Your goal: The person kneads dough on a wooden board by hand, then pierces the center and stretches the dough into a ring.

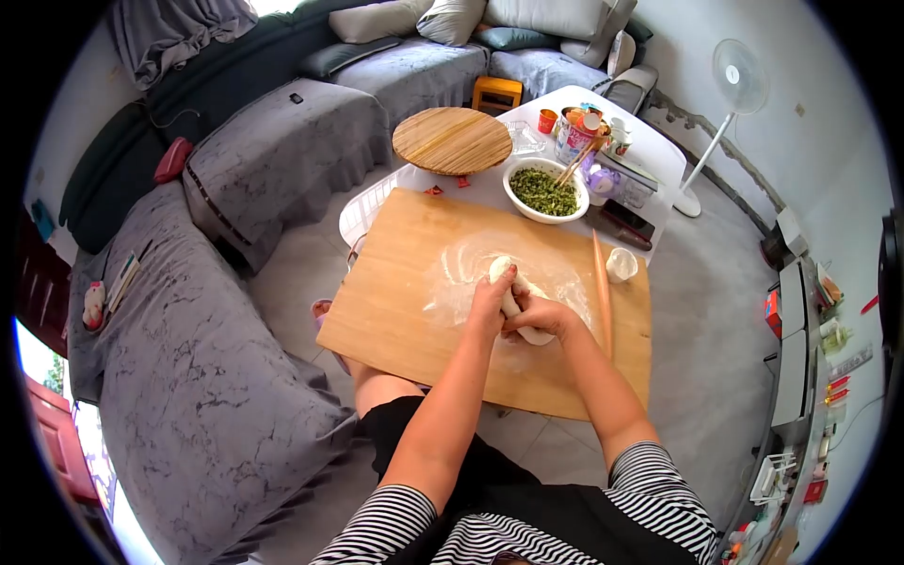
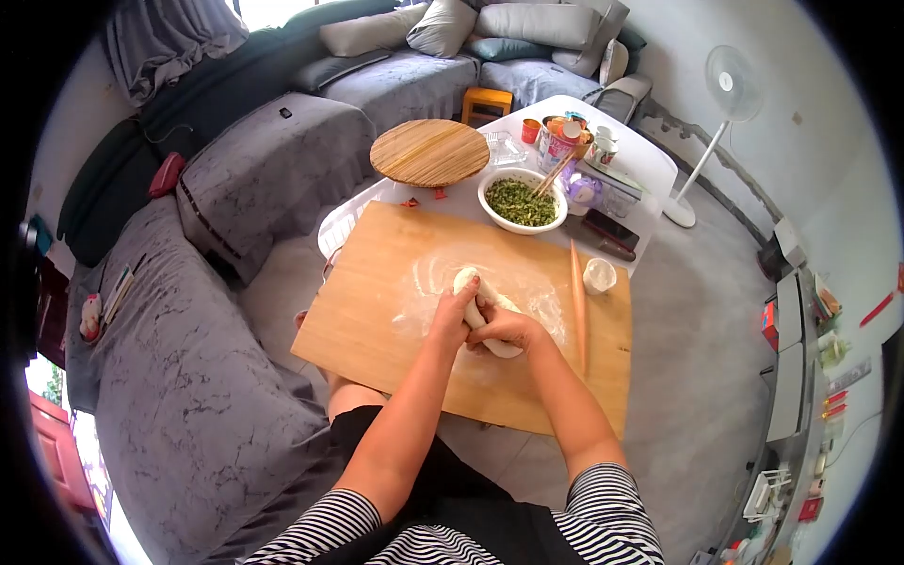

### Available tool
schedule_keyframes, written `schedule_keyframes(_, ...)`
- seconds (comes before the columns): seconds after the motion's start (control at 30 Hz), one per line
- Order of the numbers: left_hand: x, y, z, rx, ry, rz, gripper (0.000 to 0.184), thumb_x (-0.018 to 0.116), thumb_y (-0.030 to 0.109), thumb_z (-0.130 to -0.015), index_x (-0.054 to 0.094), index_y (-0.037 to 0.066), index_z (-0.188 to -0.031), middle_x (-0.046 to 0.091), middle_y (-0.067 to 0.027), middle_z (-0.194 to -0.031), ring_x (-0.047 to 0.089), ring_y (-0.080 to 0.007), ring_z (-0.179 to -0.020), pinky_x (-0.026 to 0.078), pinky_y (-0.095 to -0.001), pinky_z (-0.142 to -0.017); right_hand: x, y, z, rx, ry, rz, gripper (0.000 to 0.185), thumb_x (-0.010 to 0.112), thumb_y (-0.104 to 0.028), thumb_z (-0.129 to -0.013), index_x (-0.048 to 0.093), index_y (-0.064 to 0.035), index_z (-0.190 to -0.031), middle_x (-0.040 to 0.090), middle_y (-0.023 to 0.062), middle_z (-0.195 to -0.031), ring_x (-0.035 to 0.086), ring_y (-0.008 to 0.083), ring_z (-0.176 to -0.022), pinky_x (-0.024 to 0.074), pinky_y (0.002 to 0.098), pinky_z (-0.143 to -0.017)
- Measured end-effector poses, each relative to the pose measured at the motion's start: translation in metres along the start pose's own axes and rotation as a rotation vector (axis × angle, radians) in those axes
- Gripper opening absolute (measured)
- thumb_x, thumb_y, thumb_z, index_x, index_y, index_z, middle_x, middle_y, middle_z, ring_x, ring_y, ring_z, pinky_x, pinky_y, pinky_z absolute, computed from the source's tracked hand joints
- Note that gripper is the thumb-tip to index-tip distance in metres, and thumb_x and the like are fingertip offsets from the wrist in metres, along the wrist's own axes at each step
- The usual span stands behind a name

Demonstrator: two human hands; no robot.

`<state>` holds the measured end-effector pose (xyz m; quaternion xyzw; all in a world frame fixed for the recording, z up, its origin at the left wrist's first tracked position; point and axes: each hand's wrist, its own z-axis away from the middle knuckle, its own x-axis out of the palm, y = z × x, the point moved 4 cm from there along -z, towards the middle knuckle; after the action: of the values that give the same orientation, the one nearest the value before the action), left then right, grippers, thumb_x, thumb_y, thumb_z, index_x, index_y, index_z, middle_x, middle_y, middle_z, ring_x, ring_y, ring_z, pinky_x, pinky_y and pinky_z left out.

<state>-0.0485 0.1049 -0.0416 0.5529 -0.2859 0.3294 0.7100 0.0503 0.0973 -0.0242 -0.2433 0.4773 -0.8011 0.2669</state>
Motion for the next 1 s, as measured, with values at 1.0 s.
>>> schedule_keyframes(1.0, -0.015, -0.014, -0.001, -0.440, 0.391, 0.564, 0.030, 0.072, 0.027, -0.081, 0.049, 0.008, -0.075, 0.048, -0.0002, -0.059, 0.043, -0.0109, -0.044, 0.050, -0.0253, -0.054, 0.010, -0.003, 0.043, -0.263, 0.546, 1.293, 0.024, 0.063, -0.026, -0.073, 0.060, -0.0046, -0.083, 0.064, 0.0184, -0.075, 0.064, 0.0336, -0.074, 0.0495, 0.0434, -0.068)
